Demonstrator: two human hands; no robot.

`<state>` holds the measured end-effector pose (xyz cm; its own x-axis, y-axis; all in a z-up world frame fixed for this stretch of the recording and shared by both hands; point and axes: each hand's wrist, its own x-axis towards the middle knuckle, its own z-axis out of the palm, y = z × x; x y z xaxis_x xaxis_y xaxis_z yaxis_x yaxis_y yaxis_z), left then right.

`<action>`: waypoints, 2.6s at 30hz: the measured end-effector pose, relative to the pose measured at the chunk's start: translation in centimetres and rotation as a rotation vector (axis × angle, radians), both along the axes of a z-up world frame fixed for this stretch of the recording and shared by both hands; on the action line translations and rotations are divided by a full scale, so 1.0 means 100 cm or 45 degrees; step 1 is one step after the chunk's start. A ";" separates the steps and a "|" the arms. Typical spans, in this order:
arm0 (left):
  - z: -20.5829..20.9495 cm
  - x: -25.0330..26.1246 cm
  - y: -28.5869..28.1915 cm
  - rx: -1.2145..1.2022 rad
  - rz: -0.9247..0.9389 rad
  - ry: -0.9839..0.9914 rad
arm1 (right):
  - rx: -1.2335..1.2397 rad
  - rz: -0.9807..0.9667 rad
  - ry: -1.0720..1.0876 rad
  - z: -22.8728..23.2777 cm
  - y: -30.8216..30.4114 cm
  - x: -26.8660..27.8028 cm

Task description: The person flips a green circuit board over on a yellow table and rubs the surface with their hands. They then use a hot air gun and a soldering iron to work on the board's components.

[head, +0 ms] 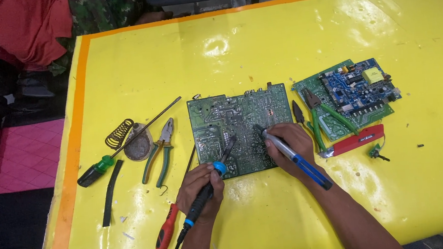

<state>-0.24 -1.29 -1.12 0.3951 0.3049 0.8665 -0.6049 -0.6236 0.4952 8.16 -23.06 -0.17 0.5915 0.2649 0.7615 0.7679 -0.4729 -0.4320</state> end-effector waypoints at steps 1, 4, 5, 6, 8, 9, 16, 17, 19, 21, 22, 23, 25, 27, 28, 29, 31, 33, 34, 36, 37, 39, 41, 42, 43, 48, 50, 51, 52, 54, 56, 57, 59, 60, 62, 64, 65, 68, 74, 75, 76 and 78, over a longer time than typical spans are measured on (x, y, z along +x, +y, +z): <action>0.000 0.000 0.002 -0.001 -0.004 -0.002 | -0.001 -0.004 -0.002 -0.003 0.001 0.001; -0.002 -0.002 0.001 -0.017 -0.012 -0.023 | 0.011 -0.027 0.064 -0.010 0.000 0.001; -0.003 -0.001 0.001 -0.013 0.016 -0.016 | 0.017 -0.032 0.048 -0.011 0.000 0.002; -0.003 -0.002 0.002 -0.007 0.048 -0.009 | 0.025 -0.035 0.033 -0.012 0.001 0.002; -0.002 0.000 0.000 0.000 0.031 -0.001 | 0.018 -0.061 0.015 -0.018 -0.002 0.004; -0.001 0.001 -0.001 0.008 0.021 0.006 | 0.013 -0.079 -0.004 -0.021 -0.002 0.005; -0.004 0.000 -0.002 -0.017 0.008 -0.073 | 0.031 -0.059 0.086 -0.024 -0.003 0.004; -0.003 0.002 -0.003 -0.022 -0.001 -0.046 | 0.017 -0.057 0.039 -0.023 -0.003 0.005; -0.001 0.001 -0.002 -0.026 0.003 -0.019 | 0.004 -0.042 -0.007 -0.022 -0.002 0.005; 0.001 0.000 -0.002 0.016 -0.006 0.019 | 0.103 -0.115 -0.048 -0.022 -0.003 0.004; 0.002 0.000 -0.002 0.016 0.000 0.020 | 0.102 -0.109 -0.047 -0.023 -0.004 0.004; 0.002 0.000 -0.003 0.020 -0.010 0.030 | 0.073 -0.117 0.033 -0.024 -0.005 0.004; 0.000 -0.002 -0.002 0.031 -0.008 0.044 | 0.049 -0.114 0.117 -0.025 -0.005 0.003; -0.004 -0.002 -0.002 0.044 -0.037 0.024 | 0.036 -0.116 0.073 -0.021 -0.005 0.004; -0.002 -0.001 -0.003 0.043 -0.033 0.022 | 0.035 -0.111 0.071 -0.020 -0.005 0.004; 0.000 0.001 -0.004 0.012 -0.030 0.027 | 0.050 -0.133 0.059 -0.019 -0.005 0.004; 0.001 0.000 -0.003 -0.020 -0.024 0.034 | 0.065 -0.151 0.048 -0.019 -0.006 0.003; -0.002 -0.002 -0.002 0.007 -0.033 0.051 | 0.086 -0.121 0.158 -0.021 -0.008 0.003; -0.002 -0.002 -0.001 0.007 -0.033 0.052 | 0.086 -0.121 0.159 -0.020 -0.009 0.002; -0.003 -0.003 0.000 0.025 -0.041 0.013 | 0.110 -0.101 0.278 -0.019 -0.010 0.000; -0.004 -0.002 0.000 0.026 -0.040 0.015 | 0.110 -0.100 0.280 -0.016 -0.008 0.000; -0.004 -0.001 -0.001 -0.010 -0.042 0.035 | 0.085 -0.088 0.163 -0.009 -0.005 -0.001; -0.004 0.000 -0.003 -0.024 -0.048 0.014 | 0.113 -0.094 0.155 -0.015 -0.005 0.002; -0.004 0.001 -0.003 -0.040 -0.056 -0.001 | 0.140 -0.103 0.153 -0.018 -0.005 0.003; -0.002 0.005 -0.004 -0.041 -0.052 0.000 | 0.138 -0.100 0.154 -0.020 -0.005 0.005; 0.004 0.010 -0.003 -0.051 -0.005 -0.182 | 0.370 -0.007 0.342 -0.033 -0.009 0.010; 0.003 0.011 -0.003 -0.063 -0.030 -0.185 | 0.363 -0.021 0.341 -0.033 -0.008 0.010; 0.002 0.011 -0.004 -0.076 -0.057 -0.188 | 0.355 -0.038 0.341 -0.033 -0.008 0.009; 0.001 0.012 -0.004 -0.075 -0.053 -0.185 | 0.355 -0.034 0.344 -0.031 -0.007 0.009; 0.000 0.015 -0.005 -0.056 -0.071 -0.179 | 0.326 -0.078 0.258 -0.024 -0.003 0.009; 0.001 0.014 -0.004 -0.054 -0.064 -0.188 | 0.343 -0.061 0.295 -0.038 -0.010 0.011; 0.002 0.014 -0.004 -0.055 -0.061 -0.194 | 0.357 -0.049 0.335 -0.045 -0.013 0.012; 0.003 0.013 -0.006 -0.046 -0.090 -0.190 | 0.368 -0.041 0.324 -0.041 -0.012 0.009; 0.004 0.013 -0.007 -0.038 -0.119 -0.192 | 0.377 -0.034 0.308 -0.038 -0.011 0.008; 0.002 0.017 -0.010 -0.048 -0.138 -0.208 | 0.385 -0.026 0.317 -0.035 -0.007 0.009; 0.002 0.019 -0.010 -0.057 -0.157 -0.225 | 0.395 -0.017 0.326 -0.032 -0.005 0.009; 0.002 0.019 -0.010 -0.064 -0.140 -0.227 | 0.372 -0.012 0.268 -0.030 -0.005 0.009; 0.005 0.019 -0.010 -0.064 -0.105 -0.243 | 0.337 0.004 0.232 -0.037 -0.009 0.012; 0.003 0.017 -0.011 -0.071 -0.120 -0.249 | 0.296 0.030 0.175 -0.031 -0.004 0.011; -0.001 0.017 -0.011 -0.103 -0.139 -0.252 | 0.273 0.027 0.160 -0.025 -0.002 0.010; -0.001 0.017 -0.012 -0.103 -0.135 -0.254 | 0.273 0.031 0.159 -0.024 -0.001 0.010; -0.001 0.018 -0.013 -0.057 -0.173 -0.269 | 0.256 -0.010 0.155 -0.023 0.000 0.009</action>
